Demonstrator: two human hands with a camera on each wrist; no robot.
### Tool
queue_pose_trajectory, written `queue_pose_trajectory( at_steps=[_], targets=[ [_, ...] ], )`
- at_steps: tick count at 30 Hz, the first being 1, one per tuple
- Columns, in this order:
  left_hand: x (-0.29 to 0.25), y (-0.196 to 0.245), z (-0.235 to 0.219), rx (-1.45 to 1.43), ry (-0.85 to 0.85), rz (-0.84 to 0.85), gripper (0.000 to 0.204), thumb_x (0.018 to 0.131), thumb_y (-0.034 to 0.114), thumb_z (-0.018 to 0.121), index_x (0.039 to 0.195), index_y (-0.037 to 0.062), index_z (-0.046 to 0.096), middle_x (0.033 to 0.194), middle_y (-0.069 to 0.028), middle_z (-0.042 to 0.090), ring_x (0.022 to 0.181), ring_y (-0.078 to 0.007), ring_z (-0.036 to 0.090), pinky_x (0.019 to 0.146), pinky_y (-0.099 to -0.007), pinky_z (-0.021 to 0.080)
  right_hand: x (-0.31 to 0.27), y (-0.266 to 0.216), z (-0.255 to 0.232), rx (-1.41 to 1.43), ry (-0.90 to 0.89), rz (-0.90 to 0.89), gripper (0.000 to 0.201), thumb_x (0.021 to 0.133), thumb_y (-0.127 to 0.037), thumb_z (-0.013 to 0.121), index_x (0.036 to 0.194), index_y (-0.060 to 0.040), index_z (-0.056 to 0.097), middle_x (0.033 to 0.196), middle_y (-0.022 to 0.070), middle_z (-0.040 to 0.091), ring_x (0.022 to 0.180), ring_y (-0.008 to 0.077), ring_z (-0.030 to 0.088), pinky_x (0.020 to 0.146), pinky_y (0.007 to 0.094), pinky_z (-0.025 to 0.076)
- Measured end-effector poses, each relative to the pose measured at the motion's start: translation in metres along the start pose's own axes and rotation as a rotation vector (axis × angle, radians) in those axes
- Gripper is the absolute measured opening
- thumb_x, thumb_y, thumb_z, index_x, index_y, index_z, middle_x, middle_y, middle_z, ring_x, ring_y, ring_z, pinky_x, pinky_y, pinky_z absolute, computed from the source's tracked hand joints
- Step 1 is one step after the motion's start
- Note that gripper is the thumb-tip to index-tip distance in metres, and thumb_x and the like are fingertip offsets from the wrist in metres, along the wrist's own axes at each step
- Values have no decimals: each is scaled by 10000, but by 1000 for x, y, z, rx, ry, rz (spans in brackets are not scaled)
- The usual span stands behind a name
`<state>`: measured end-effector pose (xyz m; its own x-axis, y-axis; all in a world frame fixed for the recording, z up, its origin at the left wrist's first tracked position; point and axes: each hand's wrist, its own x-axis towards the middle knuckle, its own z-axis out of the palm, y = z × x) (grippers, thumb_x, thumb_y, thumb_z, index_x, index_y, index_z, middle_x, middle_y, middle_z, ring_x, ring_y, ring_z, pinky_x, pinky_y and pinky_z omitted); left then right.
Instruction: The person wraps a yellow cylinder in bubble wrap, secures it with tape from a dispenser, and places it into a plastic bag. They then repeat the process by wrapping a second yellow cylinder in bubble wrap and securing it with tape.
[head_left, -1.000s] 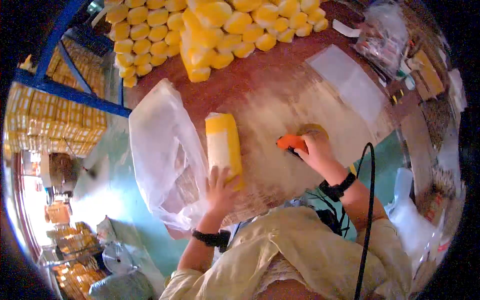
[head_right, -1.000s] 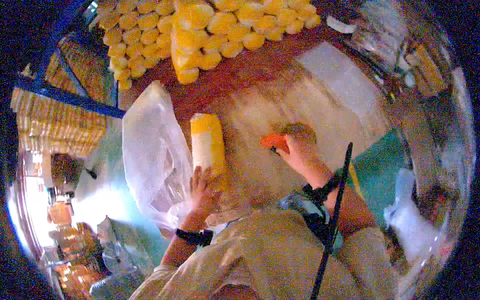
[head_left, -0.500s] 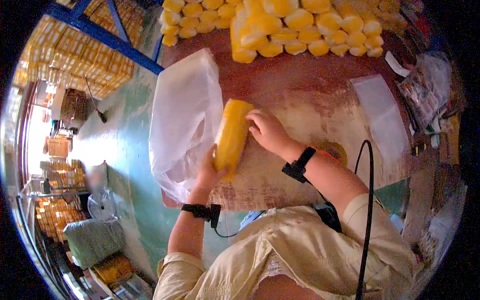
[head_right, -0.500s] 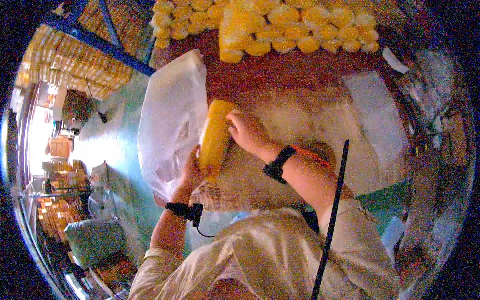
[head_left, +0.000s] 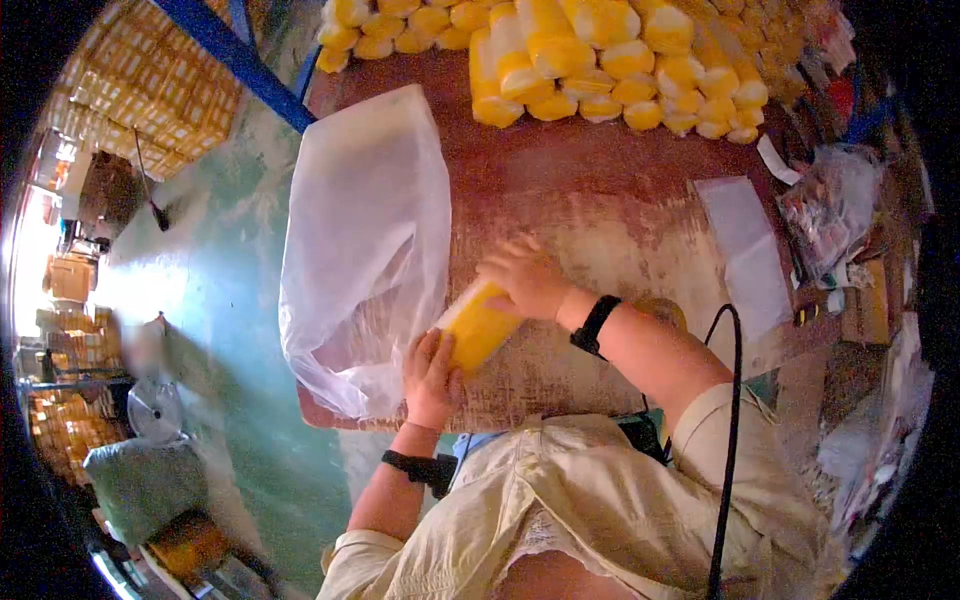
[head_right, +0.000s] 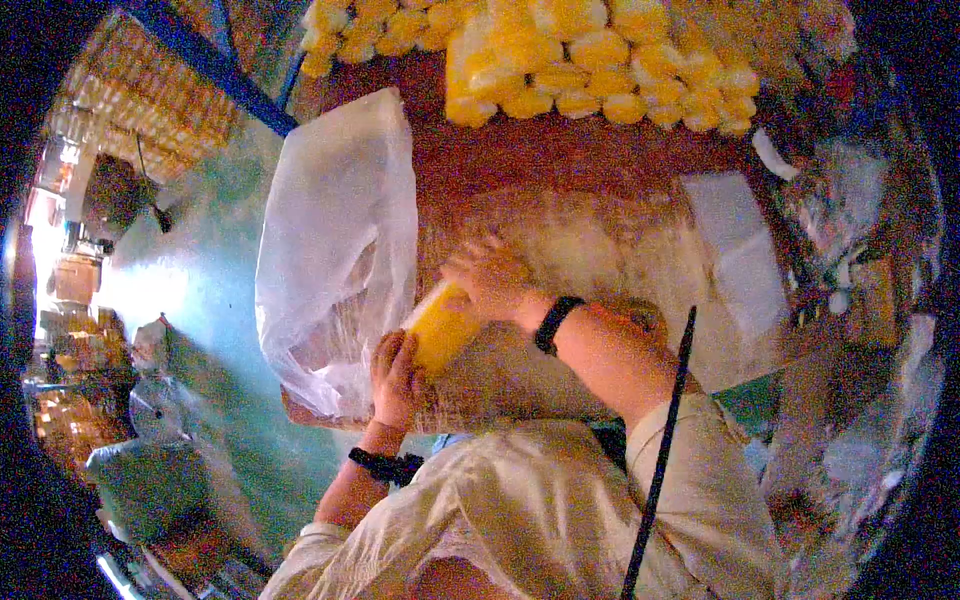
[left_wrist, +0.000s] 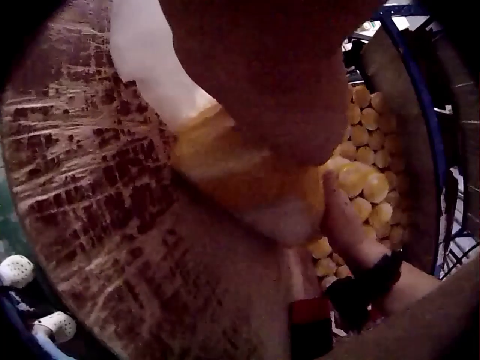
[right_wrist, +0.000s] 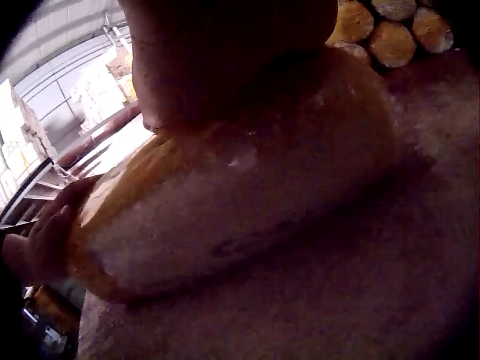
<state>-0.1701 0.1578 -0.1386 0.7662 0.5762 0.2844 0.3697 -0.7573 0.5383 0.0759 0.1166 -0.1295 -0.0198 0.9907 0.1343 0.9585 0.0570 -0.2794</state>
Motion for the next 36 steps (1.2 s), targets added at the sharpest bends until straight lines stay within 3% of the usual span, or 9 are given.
queue_pose_trajectory(
  at_steps=[5,11,15,16,19,22,28,34,36],
  targets=[
    [-3,-28,9,-177,93,2,365,794,194,520,1127,46,524,1152,-232,472,1084,-403,434,939,-455,338,13,41,21,544,-16,319,315,825,-294,526,1051,-86,595,1074,78,585,1020,247,532,884,344,411],
    [-6,-23,32,-528,315,-381,385,820,275,487,1091,1,478,1183,-185,425,1132,-329,387,977,-399,284,8,59,29,1256,-82,605,298,877,-240,443,1090,-73,568,1035,42,584,960,172,544,850,288,423],
    [-3,-25,38,-1308,390,-723,553,823,378,545,1236,59,363,1241,-106,382,1147,-252,364,1000,-384,269,5,61,34,1681,-5,750,343,899,-299,424,1152,-96,538,1070,39,573,980,176,537,883,293,405],
    [-2,-27,40,-1237,377,-651,550,833,368,528,1242,44,353,1239,-108,379,1150,-244,360,1000,-371,262,5,58,29,1770,26,812,359,904,-320,421,1169,-103,529,1084,38,568,990,176,532,894,295,398],
    [-7,-42,40,-1018,314,-502,572,859,404,493,1256,26,330,1236,-106,371,1156,-220,347,990,-344,266,9,43,13,1572,73,781,392,909,-363,412,1185,-108,524,1114,33,558,1016,169,520,913,295,384],
    [-10,-49,45,-1254,274,-541,522,863,405,484,1227,51,364,1209,-99,376,1128,-209,360,957,-343,308,3,18,-7,1540,149,868,393,908,-357,430,1203,-110,511,1175,43,522,1059,161,493,931,287,364],
    [25,-44,18,-1617,198,-894,298,879,315,458,1064,82,457,977,-57,485,912,-182,478,830,-310,396,-27,18,11,1629,277,1079,395,912,-313,451,1240,-94,450,1277,67,433,1123,179,439,940,310,359],
    [28,-59,27,-1287,159,-858,183,900,203,410,991,75,504,916,-49,523,848,-144,494,767,-274,409,-66,5,16,362,257,414,583,806,-291,613,1284,-71,362,1274,144,412,1175,299,406,967,361,347],
    [26,-53,21,-1215,147,-829,190,898,183,408,998,65,519,927,-52,534,851,-145,495,769,-271,406,-71,12,15,337,194,291,647,756,-297,662,1284,-79,359,1300,164,369,1192,328,382,982,372,333]
  ],
)
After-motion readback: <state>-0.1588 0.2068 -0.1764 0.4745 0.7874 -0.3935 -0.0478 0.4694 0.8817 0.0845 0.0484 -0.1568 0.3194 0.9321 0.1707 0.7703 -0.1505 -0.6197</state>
